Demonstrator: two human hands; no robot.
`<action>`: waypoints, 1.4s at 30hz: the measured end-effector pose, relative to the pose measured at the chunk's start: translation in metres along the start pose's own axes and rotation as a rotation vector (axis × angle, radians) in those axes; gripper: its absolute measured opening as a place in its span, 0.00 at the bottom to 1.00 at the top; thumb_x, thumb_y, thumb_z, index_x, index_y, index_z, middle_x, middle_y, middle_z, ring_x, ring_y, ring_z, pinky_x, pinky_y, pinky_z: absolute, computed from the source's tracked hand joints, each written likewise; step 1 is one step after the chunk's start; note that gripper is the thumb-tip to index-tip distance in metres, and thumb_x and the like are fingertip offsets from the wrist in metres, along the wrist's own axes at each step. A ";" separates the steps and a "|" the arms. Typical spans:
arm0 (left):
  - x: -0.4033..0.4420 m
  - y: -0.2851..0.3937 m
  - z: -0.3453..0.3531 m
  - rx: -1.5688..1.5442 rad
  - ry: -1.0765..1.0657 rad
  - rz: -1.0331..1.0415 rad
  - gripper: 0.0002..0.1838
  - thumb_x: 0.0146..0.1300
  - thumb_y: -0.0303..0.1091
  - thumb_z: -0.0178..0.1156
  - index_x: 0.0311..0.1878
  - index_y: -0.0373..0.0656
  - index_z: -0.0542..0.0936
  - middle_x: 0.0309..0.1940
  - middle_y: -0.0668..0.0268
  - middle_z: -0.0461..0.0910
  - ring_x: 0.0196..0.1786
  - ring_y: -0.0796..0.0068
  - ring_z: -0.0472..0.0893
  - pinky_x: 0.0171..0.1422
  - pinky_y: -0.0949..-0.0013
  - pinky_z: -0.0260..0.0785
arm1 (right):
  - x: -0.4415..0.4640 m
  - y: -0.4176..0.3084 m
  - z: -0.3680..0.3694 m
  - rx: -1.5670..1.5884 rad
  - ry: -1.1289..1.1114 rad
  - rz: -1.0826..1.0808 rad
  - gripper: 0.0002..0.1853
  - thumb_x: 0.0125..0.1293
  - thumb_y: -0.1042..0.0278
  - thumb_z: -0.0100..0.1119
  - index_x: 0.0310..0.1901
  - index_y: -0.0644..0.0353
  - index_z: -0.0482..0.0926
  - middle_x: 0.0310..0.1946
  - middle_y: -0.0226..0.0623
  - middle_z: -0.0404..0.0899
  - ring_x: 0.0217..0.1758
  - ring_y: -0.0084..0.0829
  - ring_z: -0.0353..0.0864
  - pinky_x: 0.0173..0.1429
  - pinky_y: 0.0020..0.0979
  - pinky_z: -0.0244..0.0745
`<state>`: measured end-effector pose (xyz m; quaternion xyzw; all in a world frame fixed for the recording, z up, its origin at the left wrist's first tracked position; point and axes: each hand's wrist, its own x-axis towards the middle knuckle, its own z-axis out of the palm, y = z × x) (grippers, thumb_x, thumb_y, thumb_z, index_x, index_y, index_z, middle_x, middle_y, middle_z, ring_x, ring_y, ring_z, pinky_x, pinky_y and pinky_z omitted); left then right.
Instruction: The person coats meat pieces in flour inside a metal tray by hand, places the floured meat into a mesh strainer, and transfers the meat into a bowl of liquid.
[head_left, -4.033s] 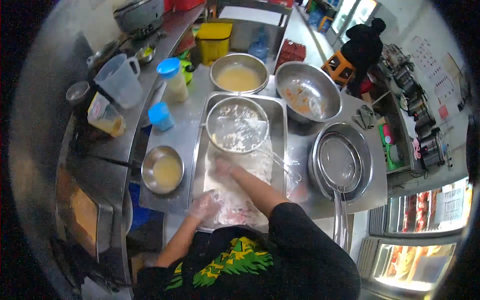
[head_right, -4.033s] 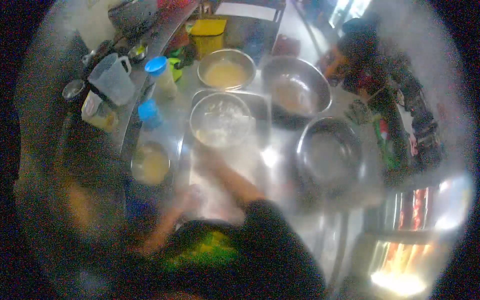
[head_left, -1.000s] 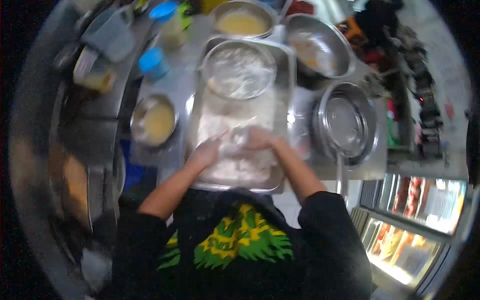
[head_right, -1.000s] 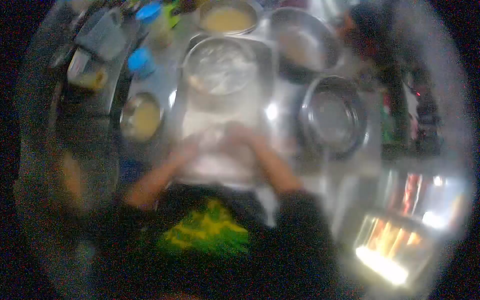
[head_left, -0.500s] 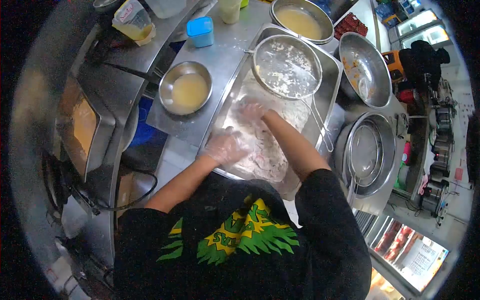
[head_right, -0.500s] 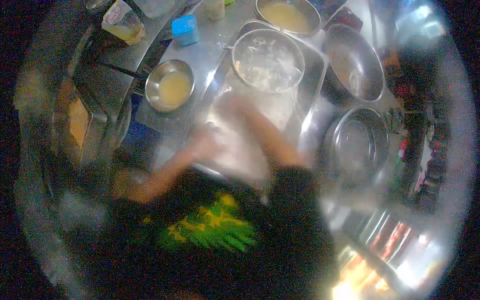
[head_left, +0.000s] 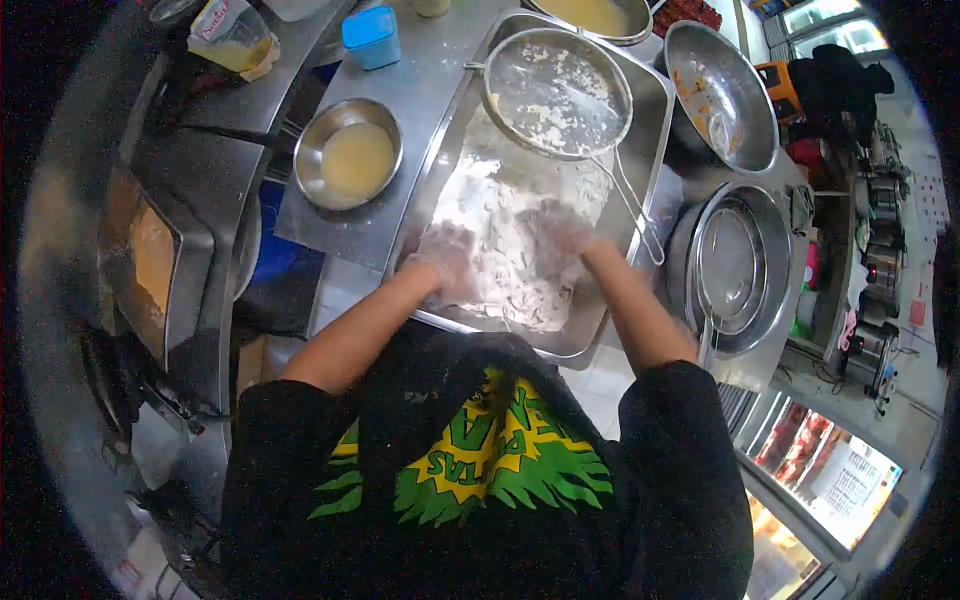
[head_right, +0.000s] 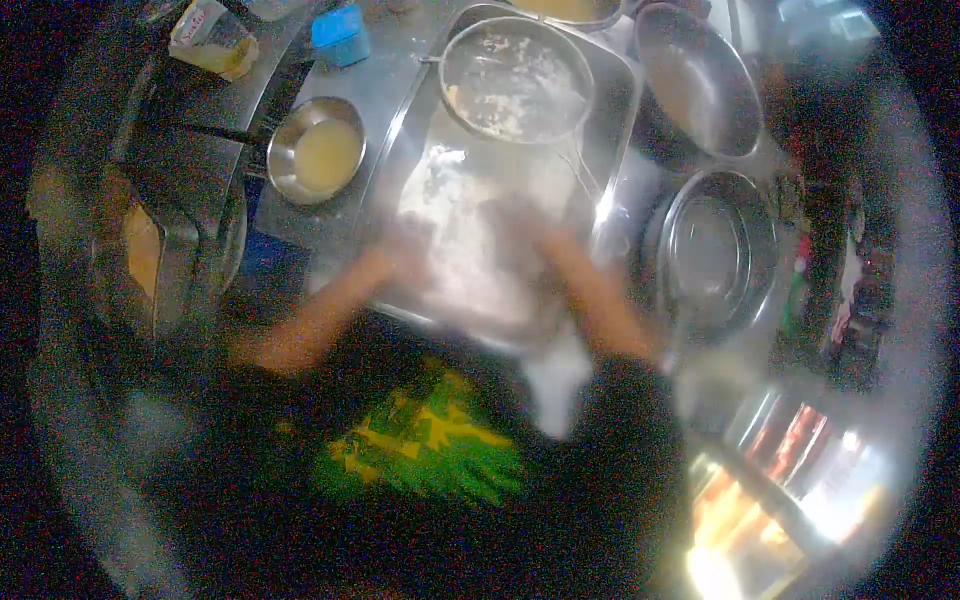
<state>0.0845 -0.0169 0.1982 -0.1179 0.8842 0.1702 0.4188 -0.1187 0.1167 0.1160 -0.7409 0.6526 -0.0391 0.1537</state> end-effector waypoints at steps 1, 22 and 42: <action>0.001 0.007 0.002 -0.044 0.053 -0.055 0.42 0.51 0.51 0.60 0.66 0.36 0.60 0.62 0.50 0.66 0.66 0.52 0.63 0.71 0.54 0.51 | -0.003 -0.016 -0.004 -0.086 -0.120 0.064 0.17 0.54 0.59 0.54 0.41 0.61 0.77 0.26 0.40 0.78 0.29 0.38 0.78 0.35 0.34 0.73; -0.016 -0.020 -0.039 -0.735 0.747 0.248 0.32 0.45 0.37 0.65 0.56 0.36 0.72 0.31 0.48 0.80 0.36 0.52 0.81 0.46 0.58 0.73 | -0.040 -0.024 -0.019 0.637 0.182 0.669 0.31 0.53 0.65 0.66 0.58 0.65 0.67 0.49 0.44 0.77 0.52 0.35 0.75 0.59 0.33 0.70; -0.043 0.022 -0.078 -0.105 0.415 -0.037 0.40 0.43 0.50 0.70 0.58 0.38 0.69 0.45 0.42 0.74 0.49 0.46 0.76 0.53 0.60 0.70 | -0.037 -0.026 -0.045 0.635 0.067 0.852 0.26 0.50 0.55 0.65 0.48 0.62 0.76 0.40 0.51 0.80 0.44 0.44 0.80 0.49 0.33 0.75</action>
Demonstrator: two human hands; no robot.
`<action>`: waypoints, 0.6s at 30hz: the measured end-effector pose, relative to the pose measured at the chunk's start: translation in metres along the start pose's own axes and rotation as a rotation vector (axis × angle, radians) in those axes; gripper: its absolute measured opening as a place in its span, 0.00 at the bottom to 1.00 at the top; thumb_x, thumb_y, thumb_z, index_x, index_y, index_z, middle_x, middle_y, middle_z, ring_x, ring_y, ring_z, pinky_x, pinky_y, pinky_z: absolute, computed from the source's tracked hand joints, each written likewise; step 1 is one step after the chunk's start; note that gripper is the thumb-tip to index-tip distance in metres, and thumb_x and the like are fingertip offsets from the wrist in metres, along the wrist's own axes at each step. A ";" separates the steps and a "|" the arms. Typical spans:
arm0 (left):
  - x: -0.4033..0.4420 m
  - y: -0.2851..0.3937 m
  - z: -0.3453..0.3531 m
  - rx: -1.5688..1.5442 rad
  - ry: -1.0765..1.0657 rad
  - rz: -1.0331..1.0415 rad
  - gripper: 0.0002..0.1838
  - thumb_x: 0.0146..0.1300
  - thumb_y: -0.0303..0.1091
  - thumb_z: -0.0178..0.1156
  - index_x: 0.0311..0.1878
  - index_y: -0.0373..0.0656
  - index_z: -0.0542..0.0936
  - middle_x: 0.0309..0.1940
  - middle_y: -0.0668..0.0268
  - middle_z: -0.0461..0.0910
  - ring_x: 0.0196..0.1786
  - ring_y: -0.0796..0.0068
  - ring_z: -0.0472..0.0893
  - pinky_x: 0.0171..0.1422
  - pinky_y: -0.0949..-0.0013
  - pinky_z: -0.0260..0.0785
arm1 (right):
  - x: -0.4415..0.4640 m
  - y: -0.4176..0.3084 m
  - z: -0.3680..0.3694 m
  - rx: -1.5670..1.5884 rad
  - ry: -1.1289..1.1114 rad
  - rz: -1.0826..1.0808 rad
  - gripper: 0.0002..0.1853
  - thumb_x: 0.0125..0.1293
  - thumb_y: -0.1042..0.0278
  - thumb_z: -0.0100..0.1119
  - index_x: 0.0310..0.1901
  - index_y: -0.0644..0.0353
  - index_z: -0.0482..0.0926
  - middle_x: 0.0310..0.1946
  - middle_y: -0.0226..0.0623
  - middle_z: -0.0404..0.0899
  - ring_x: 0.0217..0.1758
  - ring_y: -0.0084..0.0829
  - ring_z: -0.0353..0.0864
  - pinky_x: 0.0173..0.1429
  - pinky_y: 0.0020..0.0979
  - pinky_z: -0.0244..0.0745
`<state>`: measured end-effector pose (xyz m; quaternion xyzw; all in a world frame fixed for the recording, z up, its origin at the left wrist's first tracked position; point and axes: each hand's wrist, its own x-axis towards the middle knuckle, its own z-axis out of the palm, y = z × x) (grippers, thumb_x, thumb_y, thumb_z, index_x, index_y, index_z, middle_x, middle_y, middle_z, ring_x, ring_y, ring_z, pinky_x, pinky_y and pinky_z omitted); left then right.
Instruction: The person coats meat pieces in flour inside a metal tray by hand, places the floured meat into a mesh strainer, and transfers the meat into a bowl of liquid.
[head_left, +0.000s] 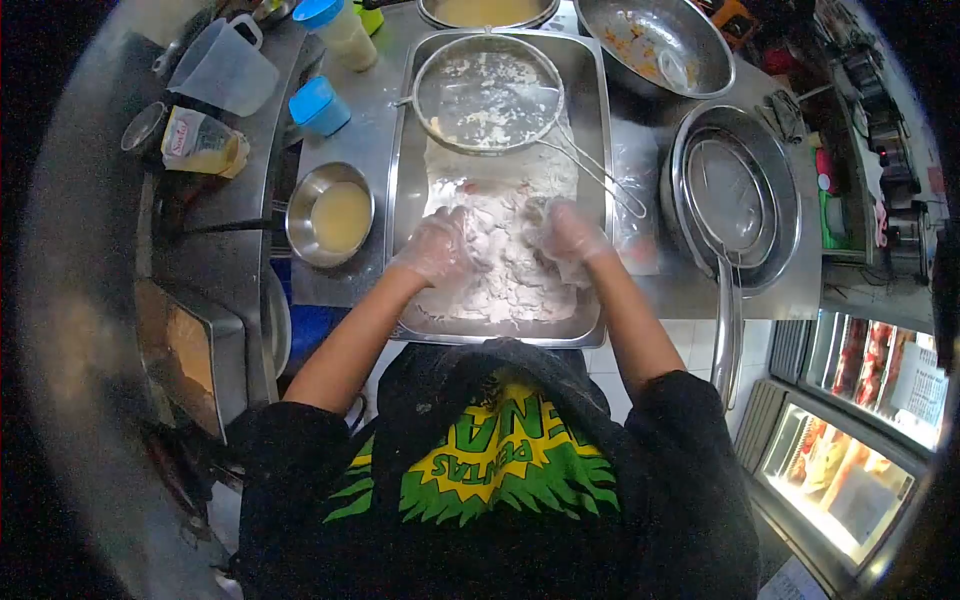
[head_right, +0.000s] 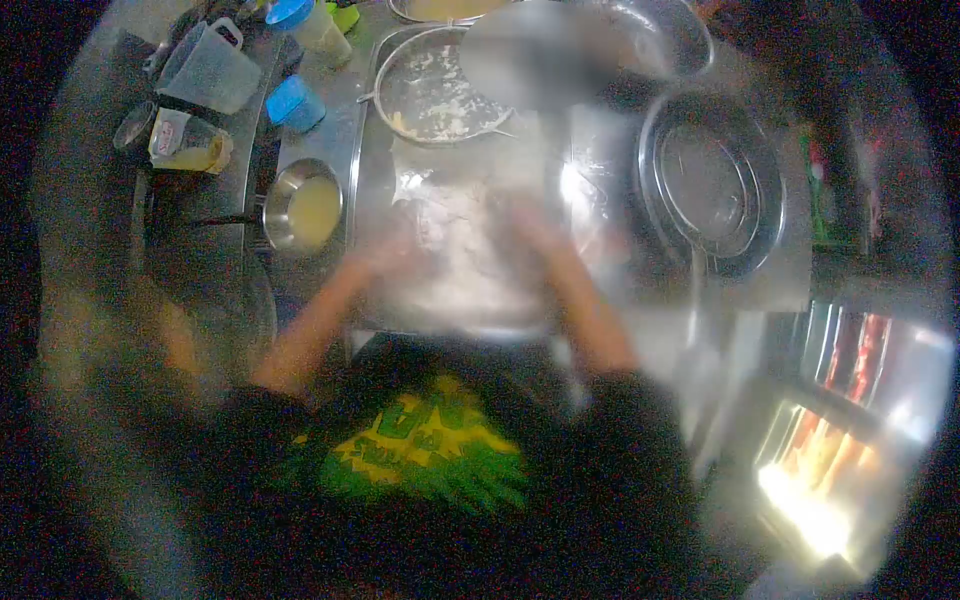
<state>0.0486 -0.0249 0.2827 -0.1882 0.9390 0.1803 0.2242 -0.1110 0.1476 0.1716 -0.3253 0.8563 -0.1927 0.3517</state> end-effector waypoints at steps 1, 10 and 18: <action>0.002 -0.010 0.014 0.003 0.003 0.098 0.42 0.43 0.50 0.70 0.60 0.38 0.67 0.48 0.41 0.71 0.51 0.46 0.75 0.56 0.60 0.68 | 0.000 -0.002 0.007 0.005 0.002 0.000 0.26 0.50 0.55 0.65 0.48 0.62 0.76 0.40 0.51 0.80 0.44 0.44 0.80 0.49 0.33 0.75; 0.009 -0.017 0.048 -0.007 -0.137 0.079 0.54 0.40 0.42 0.73 0.69 0.39 0.53 0.64 0.35 0.51 0.64 0.42 0.63 0.67 0.56 0.58 | -0.002 -0.027 0.058 -0.391 -0.213 -0.135 0.36 0.56 0.64 0.56 0.68 0.49 0.55 0.68 0.55 0.50 0.68 0.60 0.54 0.67 0.51 0.56; 0.042 -0.024 0.095 -0.086 -0.134 0.122 0.46 0.44 0.34 0.66 0.68 0.39 0.55 0.57 0.38 0.66 0.56 0.49 0.73 0.62 0.62 0.65 | -0.011 -0.005 0.057 -0.236 -0.063 -0.333 0.18 0.57 0.66 0.51 0.48 0.66 0.73 0.34 0.56 0.79 0.40 0.43 0.82 0.44 0.39 0.77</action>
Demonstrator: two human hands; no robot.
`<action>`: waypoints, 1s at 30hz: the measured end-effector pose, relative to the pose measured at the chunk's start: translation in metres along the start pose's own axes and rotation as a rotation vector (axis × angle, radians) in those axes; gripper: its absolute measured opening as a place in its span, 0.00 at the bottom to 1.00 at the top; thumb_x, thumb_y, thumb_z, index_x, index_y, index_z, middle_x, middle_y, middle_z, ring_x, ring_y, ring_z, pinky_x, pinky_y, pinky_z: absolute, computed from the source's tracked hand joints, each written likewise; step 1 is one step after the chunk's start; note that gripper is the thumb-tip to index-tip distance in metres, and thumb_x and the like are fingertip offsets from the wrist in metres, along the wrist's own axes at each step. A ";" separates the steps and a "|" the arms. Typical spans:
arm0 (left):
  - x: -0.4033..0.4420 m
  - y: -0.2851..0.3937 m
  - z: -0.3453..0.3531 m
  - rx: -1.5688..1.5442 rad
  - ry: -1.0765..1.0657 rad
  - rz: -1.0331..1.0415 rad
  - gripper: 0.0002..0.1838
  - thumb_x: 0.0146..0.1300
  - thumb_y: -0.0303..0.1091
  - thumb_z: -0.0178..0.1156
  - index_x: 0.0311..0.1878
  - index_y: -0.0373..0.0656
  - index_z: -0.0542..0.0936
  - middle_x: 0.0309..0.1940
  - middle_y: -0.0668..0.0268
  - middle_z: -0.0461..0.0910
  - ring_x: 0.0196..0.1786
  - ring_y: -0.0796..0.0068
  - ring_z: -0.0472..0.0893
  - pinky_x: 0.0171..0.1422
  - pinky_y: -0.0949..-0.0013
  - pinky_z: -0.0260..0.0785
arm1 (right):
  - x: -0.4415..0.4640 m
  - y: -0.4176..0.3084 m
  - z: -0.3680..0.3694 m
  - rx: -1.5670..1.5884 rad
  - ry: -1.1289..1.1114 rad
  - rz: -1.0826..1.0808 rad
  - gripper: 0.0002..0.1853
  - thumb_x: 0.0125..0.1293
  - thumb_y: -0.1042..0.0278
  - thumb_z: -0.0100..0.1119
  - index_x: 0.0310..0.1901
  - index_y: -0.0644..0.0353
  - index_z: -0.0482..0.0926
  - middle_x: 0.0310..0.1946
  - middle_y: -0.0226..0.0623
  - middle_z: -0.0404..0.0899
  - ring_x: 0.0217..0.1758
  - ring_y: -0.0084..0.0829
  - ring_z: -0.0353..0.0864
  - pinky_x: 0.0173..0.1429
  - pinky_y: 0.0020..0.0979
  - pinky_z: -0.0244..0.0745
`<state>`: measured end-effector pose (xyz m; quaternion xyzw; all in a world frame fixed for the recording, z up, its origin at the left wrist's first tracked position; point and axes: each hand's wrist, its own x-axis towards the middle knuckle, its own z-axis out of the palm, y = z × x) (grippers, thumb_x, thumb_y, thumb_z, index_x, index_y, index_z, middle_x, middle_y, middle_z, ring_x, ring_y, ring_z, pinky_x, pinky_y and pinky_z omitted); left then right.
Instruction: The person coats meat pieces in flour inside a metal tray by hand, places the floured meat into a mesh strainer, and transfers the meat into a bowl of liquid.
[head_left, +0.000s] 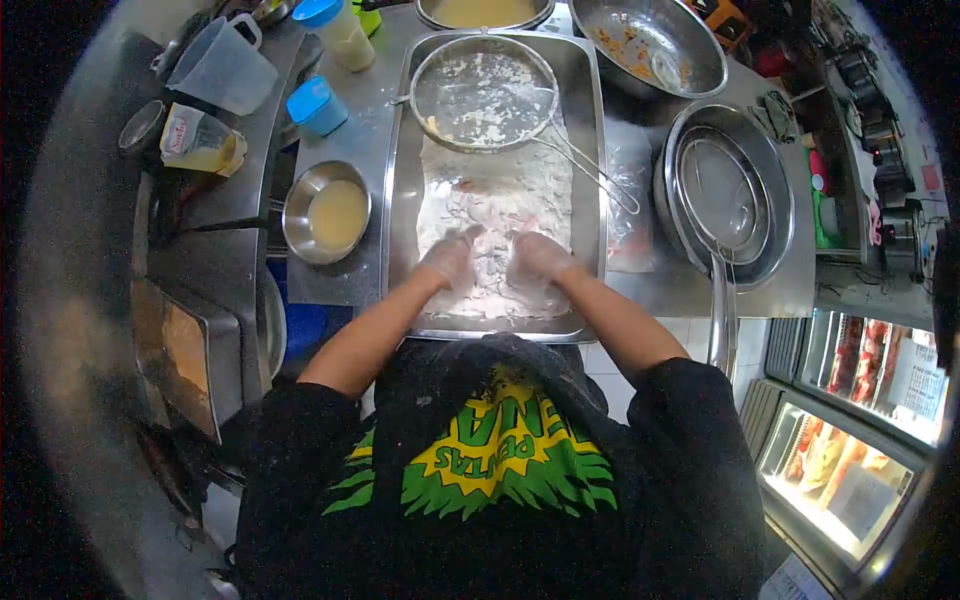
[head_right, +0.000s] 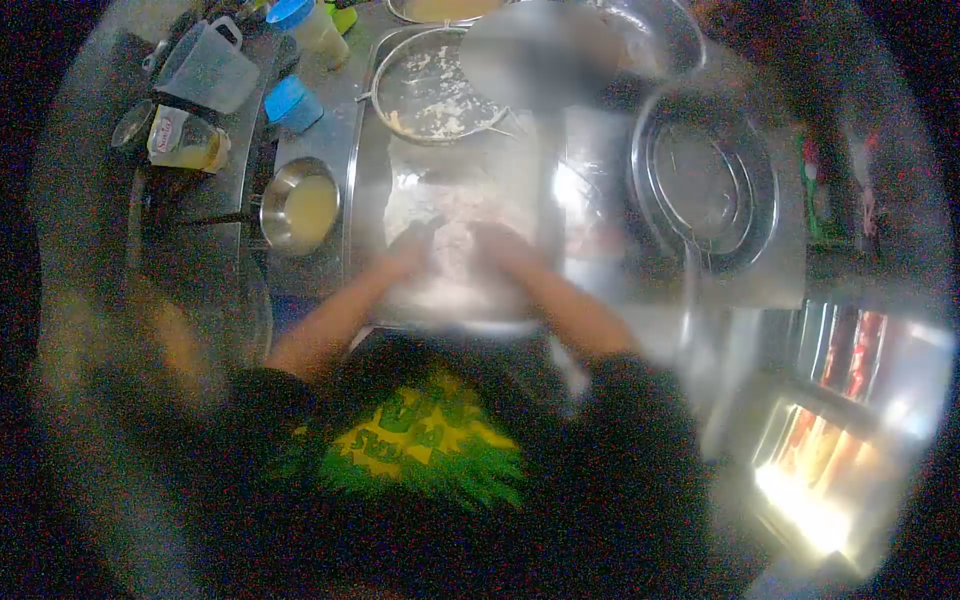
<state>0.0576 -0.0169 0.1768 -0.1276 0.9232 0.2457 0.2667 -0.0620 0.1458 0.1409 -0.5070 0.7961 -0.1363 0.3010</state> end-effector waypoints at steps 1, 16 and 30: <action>-0.004 -0.002 -0.002 -0.106 0.090 0.036 0.41 0.45 0.33 0.65 0.66 0.38 0.61 0.53 0.41 0.72 0.54 0.53 0.76 0.60 0.64 0.68 | 0.002 0.006 0.001 -0.028 0.019 0.000 0.18 0.55 0.63 0.55 0.44 0.67 0.74 0.32 0.54 0.79 0.37 0.42 0.82 0.40 0.38 0.77; -0.028 -0.033 -0.043 -0.962 0.105 0.168 0.26 0.48 0.36 0.68 0.52 0.37 0.76 0.43 0.52 0.81 0.45 0.66 0.80 0.55 0.69 0.70 | -0.047 -0.057 -0.181 0.402 0.154 -0.081 0.22 0.52 0.76 0.66 0.51 0.59 0.75 0.43 0.31 0.81 0.41 0.21 0.78 0.49 0.27 0.75; -0.054 -0.001 0.002 -0.308 0.180 -0.015 0.31 0.49 0.43 0.64 0.58 0.41 0.73 0.53 0.48 0.74 0.56 0.55 0.75 0.62 0.66 0.65 | 0.124 -0.062 -0.307 -0.656 0.062 -0.195 0.13 0.64 0.69 0.50 0.49 0.56 0.73 0.39 0.28 0.77 0.35 0.21 0.74 0.39 0.22 0.73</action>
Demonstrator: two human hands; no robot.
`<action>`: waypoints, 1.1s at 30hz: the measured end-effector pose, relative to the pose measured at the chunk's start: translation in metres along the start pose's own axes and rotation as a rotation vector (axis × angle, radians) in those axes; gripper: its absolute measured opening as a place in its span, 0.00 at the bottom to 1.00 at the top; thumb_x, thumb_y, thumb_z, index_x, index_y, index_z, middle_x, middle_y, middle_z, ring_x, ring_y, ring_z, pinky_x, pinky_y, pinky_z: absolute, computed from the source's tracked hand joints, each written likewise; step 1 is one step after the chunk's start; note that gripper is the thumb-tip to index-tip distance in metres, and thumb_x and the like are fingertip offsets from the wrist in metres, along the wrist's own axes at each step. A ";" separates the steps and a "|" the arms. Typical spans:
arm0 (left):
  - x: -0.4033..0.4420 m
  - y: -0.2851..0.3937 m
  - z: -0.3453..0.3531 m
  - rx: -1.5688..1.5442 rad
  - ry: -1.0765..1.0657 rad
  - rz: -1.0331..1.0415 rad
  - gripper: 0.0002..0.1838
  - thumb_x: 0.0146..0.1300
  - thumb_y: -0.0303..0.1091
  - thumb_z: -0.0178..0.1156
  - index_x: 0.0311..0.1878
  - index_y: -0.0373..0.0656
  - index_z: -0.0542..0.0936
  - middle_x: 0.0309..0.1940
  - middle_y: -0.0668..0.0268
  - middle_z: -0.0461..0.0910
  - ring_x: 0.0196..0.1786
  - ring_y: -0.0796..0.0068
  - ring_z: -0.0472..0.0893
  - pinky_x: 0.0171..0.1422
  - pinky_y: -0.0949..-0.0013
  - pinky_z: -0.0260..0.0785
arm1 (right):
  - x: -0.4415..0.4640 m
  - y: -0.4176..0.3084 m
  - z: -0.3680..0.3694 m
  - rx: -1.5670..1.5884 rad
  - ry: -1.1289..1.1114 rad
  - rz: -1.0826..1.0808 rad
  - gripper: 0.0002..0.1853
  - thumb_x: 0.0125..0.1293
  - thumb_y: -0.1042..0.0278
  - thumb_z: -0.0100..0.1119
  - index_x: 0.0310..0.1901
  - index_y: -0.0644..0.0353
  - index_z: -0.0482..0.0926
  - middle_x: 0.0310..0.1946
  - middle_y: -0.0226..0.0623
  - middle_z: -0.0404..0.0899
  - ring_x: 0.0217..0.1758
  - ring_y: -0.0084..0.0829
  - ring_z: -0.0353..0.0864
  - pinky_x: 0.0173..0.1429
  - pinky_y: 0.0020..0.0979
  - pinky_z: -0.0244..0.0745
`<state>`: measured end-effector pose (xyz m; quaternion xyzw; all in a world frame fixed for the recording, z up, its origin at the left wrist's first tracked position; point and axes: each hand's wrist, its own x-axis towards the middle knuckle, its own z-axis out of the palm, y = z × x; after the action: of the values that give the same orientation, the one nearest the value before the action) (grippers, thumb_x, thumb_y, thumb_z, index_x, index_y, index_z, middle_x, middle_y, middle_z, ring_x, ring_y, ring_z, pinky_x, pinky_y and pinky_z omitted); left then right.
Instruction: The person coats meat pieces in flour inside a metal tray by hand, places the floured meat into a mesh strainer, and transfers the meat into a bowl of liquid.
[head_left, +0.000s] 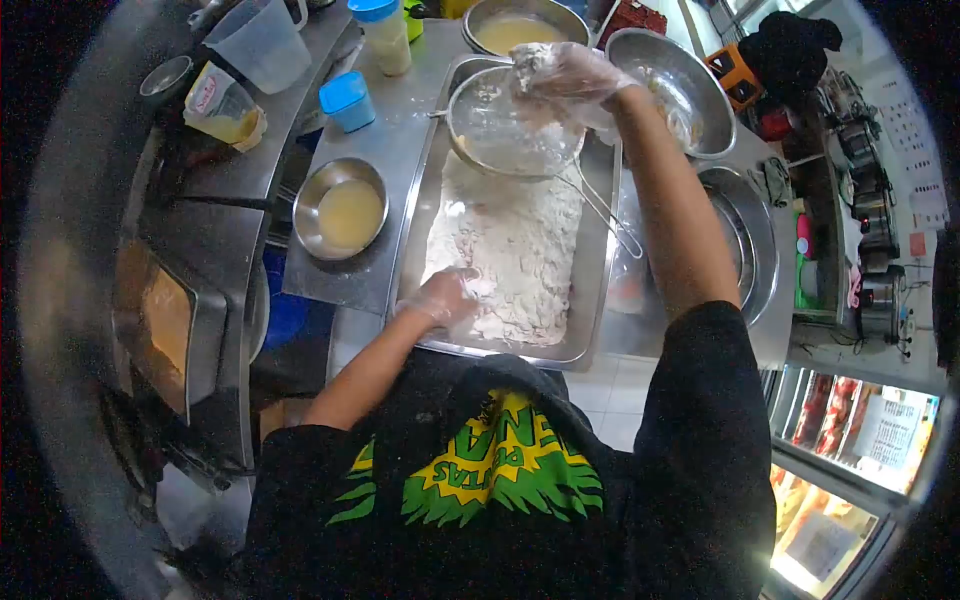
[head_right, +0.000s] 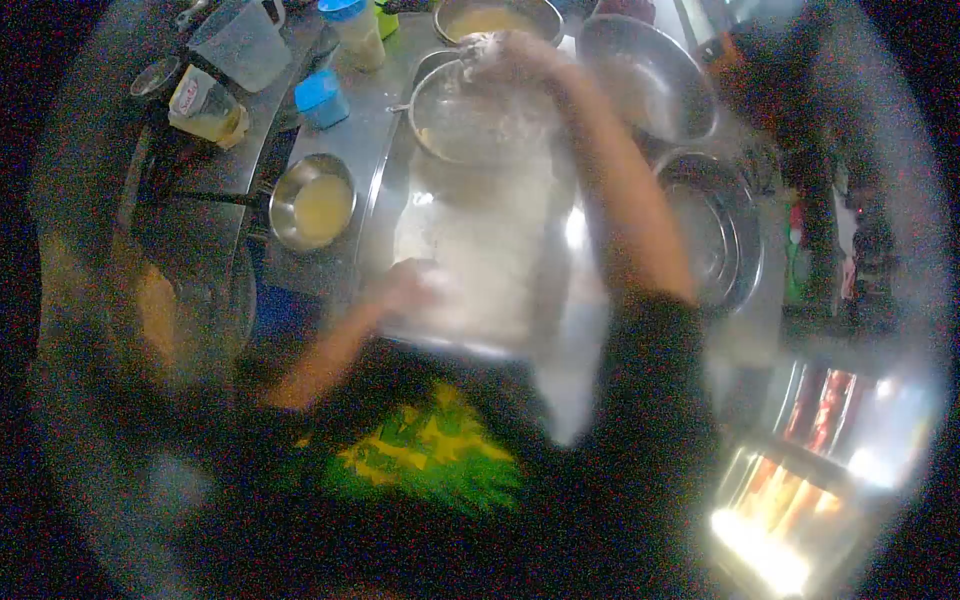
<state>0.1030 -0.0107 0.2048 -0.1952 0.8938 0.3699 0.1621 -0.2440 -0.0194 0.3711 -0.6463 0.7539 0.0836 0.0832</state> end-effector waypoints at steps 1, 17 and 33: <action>-0.003 0.002 -0.001 -0.005 0.009 -0.002 0.31 0.49 0.43 0.64 0.58 0.41 0.73 0.53 0.48 0.74 0.56 0.55 0.75 0.62 0.66 0.65 | 0.008 0.000 0.005 0.309 0.029 0.070 0.16 0.62 0.61 0.52 0.50 0.58 0.75 0.40 0.32 0.79 0.38 0.26 0.77 0.42 0.28 0.73; -0.001 -0.014 0.011 -0.089 0.019 0.018 0.32 0.47 0.43 0.65 0.57 0.41 0.74 0.46 0.46 0.77 0.50 0.55 0.78 0.58 0.64 0.68 | 0.083 0.038 0.076 0.269 0.062 0.012 0.13 0.68 0.69 0.40 0.48 0.60 0.74 0.41 0.35 0.78 0.39 0.24 0.74 0.37 0.24 0.71; -0.004 0.107 -0.132 0.176 0.054 -0.052 0.21 0.52 0.40 0.60 0.48 0.40 0.79 0.38 0.50 0.81 0.42 0.57 0.81 0.50 0.61 0.71 | -0.109 -0.044 0.119 1.417 0.422 0.279 0.17 0.62 0.64 0.60 0.45 0.70 0.74 0.34 0.36 0.79 0.34 0.26 0.81 0.37 0.25 0.78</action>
<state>0.0375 -0.0360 0.3597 -0.2134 0.9214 0.2801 0.1641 -0.1818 0.1061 0.2796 -0.3391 0.7021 -0.5373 0.3215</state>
